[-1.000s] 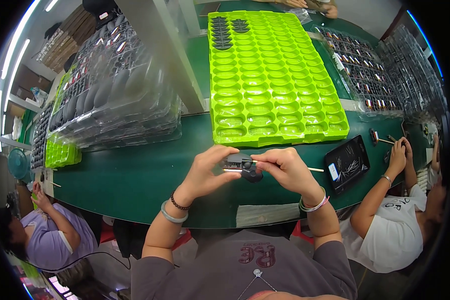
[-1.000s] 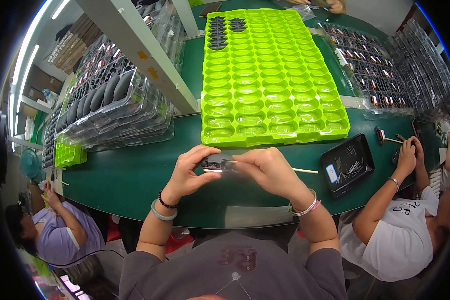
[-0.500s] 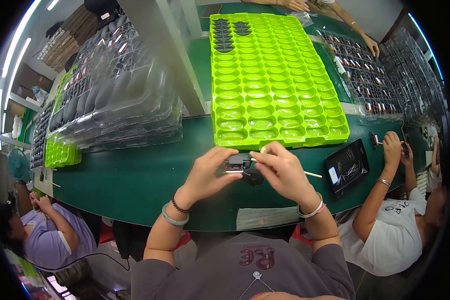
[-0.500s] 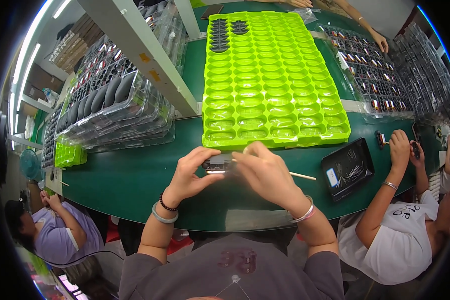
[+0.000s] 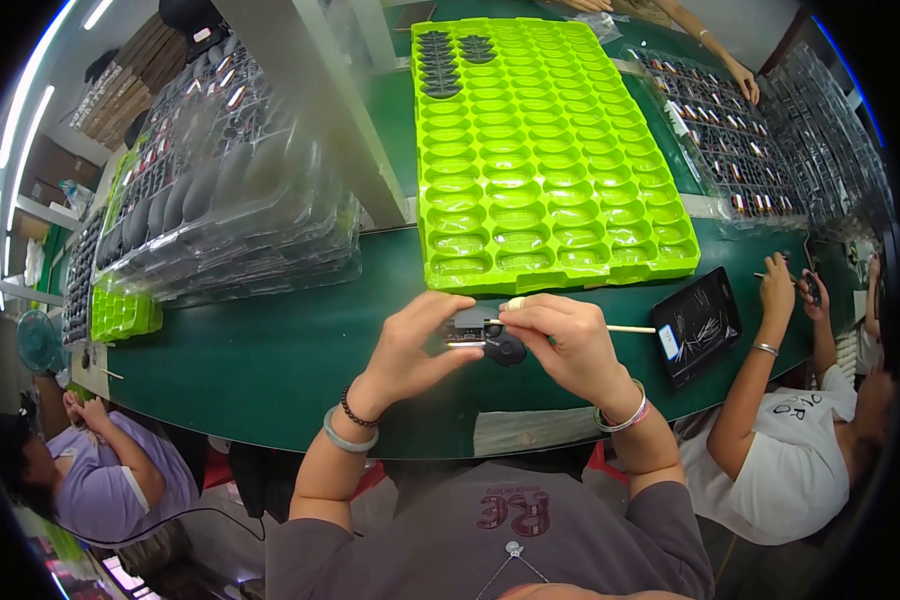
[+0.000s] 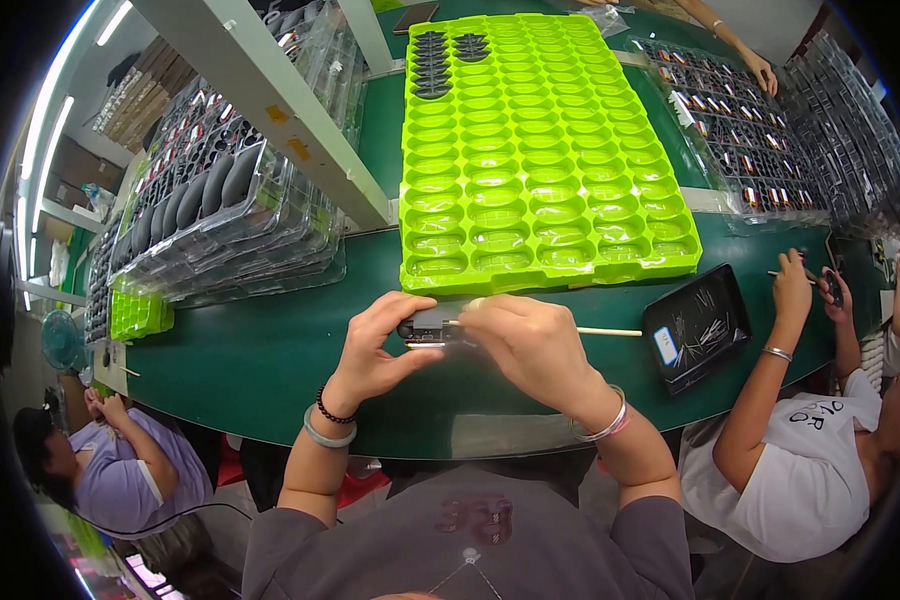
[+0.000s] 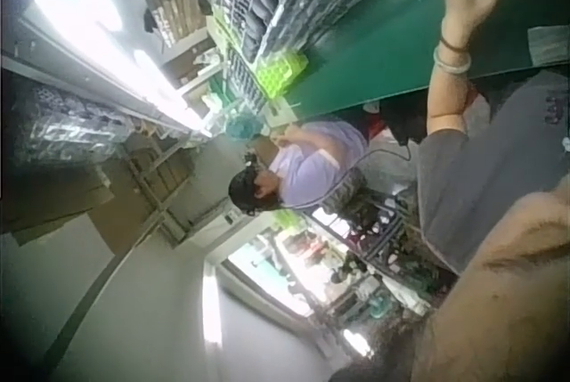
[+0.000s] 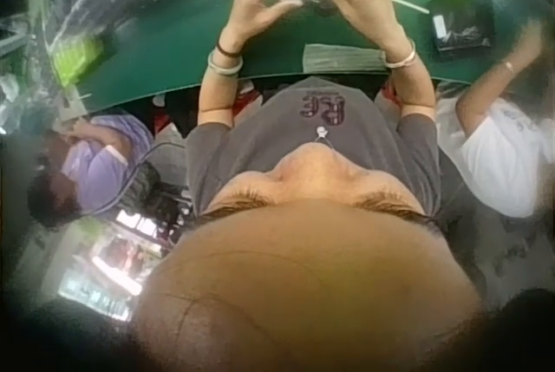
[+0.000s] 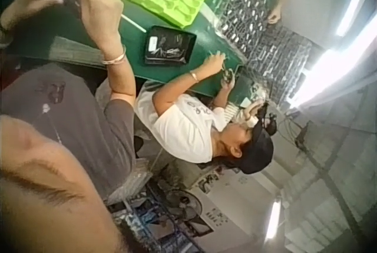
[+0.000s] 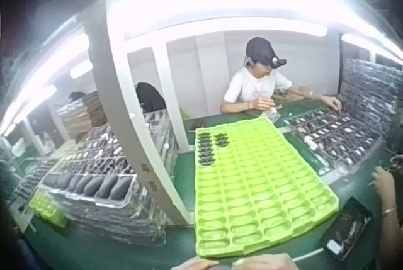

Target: The person assembles small plastic or rubber components by hand, inserting small pins into plastic housings from a tray using a wooden pick.

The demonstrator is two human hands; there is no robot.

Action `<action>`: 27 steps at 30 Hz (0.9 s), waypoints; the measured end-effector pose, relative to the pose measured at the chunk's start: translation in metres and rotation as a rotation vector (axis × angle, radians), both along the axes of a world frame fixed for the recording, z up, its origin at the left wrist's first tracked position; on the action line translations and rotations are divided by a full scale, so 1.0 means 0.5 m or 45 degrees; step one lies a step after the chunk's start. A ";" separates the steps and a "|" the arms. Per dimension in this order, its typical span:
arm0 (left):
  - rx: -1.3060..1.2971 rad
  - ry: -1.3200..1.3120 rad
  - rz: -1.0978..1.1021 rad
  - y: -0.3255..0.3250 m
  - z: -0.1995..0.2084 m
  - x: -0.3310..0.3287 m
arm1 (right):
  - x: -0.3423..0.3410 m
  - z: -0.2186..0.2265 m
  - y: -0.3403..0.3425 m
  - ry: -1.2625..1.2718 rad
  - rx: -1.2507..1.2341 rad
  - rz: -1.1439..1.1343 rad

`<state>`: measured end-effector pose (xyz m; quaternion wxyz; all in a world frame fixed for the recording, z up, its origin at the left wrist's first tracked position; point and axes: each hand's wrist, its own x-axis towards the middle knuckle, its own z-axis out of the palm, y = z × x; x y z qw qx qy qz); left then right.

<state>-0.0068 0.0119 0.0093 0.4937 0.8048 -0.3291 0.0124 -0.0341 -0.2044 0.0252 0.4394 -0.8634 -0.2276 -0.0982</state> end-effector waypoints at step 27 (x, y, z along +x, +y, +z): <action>-0.058 0.058 0.018 0.001 -0.018 -0.005 | 0.000 0.004 0.000 -0.028 0.158 0.064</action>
